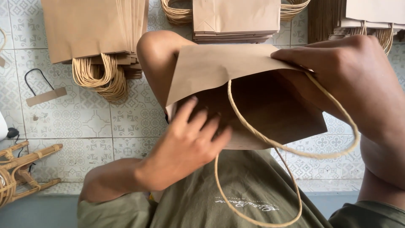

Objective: The person sits cross-legged on a tiled floor and assembles flat brown paper bags by folding the bottom flaps to create a base, then inserting and securing the twisted paper handles. The person repeats this process for several bags, stacking the finished ones nearby.

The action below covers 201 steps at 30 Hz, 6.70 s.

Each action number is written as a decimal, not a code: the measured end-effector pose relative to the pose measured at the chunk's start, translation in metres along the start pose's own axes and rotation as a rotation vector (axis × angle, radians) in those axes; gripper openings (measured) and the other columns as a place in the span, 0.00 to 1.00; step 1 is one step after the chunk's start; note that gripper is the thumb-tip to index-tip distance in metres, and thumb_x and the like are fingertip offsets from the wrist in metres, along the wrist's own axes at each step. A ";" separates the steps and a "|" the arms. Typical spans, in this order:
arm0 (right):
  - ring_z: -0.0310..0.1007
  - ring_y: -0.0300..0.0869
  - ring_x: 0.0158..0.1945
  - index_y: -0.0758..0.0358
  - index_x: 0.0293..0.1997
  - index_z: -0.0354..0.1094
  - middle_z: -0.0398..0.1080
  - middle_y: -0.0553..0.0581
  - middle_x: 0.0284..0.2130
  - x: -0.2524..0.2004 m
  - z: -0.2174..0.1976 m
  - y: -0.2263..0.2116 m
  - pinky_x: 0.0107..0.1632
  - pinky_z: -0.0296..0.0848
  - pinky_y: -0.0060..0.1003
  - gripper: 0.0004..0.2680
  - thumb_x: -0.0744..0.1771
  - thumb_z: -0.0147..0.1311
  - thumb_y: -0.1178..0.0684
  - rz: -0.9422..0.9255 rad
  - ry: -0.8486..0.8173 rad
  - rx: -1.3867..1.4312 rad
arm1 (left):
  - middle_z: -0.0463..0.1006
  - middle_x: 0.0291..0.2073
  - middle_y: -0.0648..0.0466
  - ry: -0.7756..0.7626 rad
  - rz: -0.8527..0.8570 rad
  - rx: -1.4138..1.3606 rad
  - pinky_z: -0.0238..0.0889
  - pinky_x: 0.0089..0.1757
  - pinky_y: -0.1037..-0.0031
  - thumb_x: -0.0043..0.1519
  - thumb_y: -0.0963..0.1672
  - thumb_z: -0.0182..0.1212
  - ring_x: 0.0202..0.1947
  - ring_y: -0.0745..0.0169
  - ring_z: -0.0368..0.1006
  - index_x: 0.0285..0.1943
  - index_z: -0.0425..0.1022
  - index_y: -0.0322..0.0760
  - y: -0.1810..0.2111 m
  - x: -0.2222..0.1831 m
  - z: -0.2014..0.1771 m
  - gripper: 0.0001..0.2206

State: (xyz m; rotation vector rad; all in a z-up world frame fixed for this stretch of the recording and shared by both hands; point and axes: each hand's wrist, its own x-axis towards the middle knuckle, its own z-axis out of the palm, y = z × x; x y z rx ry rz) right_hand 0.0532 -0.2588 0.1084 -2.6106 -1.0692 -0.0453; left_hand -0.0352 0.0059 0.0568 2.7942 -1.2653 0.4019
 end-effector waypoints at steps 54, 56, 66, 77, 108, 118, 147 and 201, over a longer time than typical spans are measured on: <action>0.71 0.53 0.43 0.67 0.15 0.71 0.77 0.74 0.53 -0.140 0.087 -0.019 0.46 0.67 0.45 0.24 0.65 0.41 0.36 0.221 0.272 0.062 | 0.82 0.51 0.49 0.278 -0.344 -0.459 0.65 0.49 0.64 0.65 0.49 0.56 0.52 0.55 0.77 0.33 0.78 0.38 -0.022 -0.044 0.043 0.14; 0.72 0.54 0.46 0.70 0.20 0.74 0.77 0.74 0.53 -0.131 0.081 -0.025 0.48 0.69 0.45 0.17 0.66 0.52 0.46 0.241 0.261 0.051 | 0.80 0.52 0.46 0.262 -0.376 -0.524 0.68 0.51 0.63 0.61 0.42 0.59 0.53 0.51 0.77 0.35 0.78 0.33 -0.023 -0.034 0.027 0.06; 0.57 0.70 0.77 0.70 0.75 0.50 0.42 0.79 0.76 -0.103 0.054 -0.003 0.67 0.76 0.54 0.35 0.59 0.67 0.60 0.081 0.000 0.114 | 0.47 0.72 0.36 -0.027 -0.316 -0.617 0.71 0.59 0.55 0.51 0.40 0.66 0.66 0.33 0.67 0.70 0.58 0.35 -0.047 -0.024 0.026 0.35; 0.33 0.67 0.81 0.53 0.79 0.24 0.31 0.74 0.79 -0.115 0.045 0.039 0.61 0.71 0.66 0.52 0.50 0.67 0.54 0.021 -0.219 0.072 | 0.53 0.72 0.37 -0.182 -0.212 -0.612 0.58 0.57 0.49 0.50 0.43 0.63 0.68 0.39 0.61 0.79 0.42 0.33 -0.058 -0.021 -0.002 0.46; 0.56 0.67 0.72 0.47 0.77 0.24 0.35 0.78 0.77 -0.147 0.058 0.013 0.47 0.82 0.53 0.54 0.48 0.72 0.47 0.158 -0.368 0.195 | 0.51 0.77 0.43 -0.342 -0.246 -0.352 0.48 0.62 0.49 0.51 0.55 0.63 0.74 0.46 0.54 0.71 0.56 0.46 -0.037 -0.061 -0.018 0.38; 0.57 0.66 0.71 0.52 0.78 0.26 0.27 0.75 0.78 -0.139 0.058 0.027 0.49 0.83 0.50 0.52 0.52 0.71 0.43 0.108 -0.386 0.214 | 0.55 0.76 0.42 -0.243 -0.208 -0.586 0.54 0.62 0.44 0.58 0.55 0.61 0.75 0.44 0.57 0.69 0.54 0.41 -0.053 -0.063 0.011 0.33; 0.73 0.56 0.54 0.69 0.69 0.50 0.69 0.74 0.50 -0.130 0.272 0.082 0.56 0.75 0.47 0.35 0.57 0.70 0.56 0.310 0.546 1.325 | 0.76 0.51 0.36 0.098 -0.564 -1.041 0.63 0.56 0.47 0.64 0.46 0.66 0.54 0.32 0.73 0.67 0.63 0.23 -0.034 -0.067 0.215 0.27; 0.81 0.63 0.44 0.71 0.62 0.68 0.76 0.72 0.46 -0.027 0.241 0.158 0.52 0.78 0.61 0.22 0.68 0.50 0.41 0.858 0.988 1.970 | 0.64 0.69 0.46 0.422 -1.243 -1.583 0.53 0.66 0.59 0.61 0.40 0.64 0.68 0.59 0.58 0.76 0.50 0.38 -0.084 0.016 0.220 0.35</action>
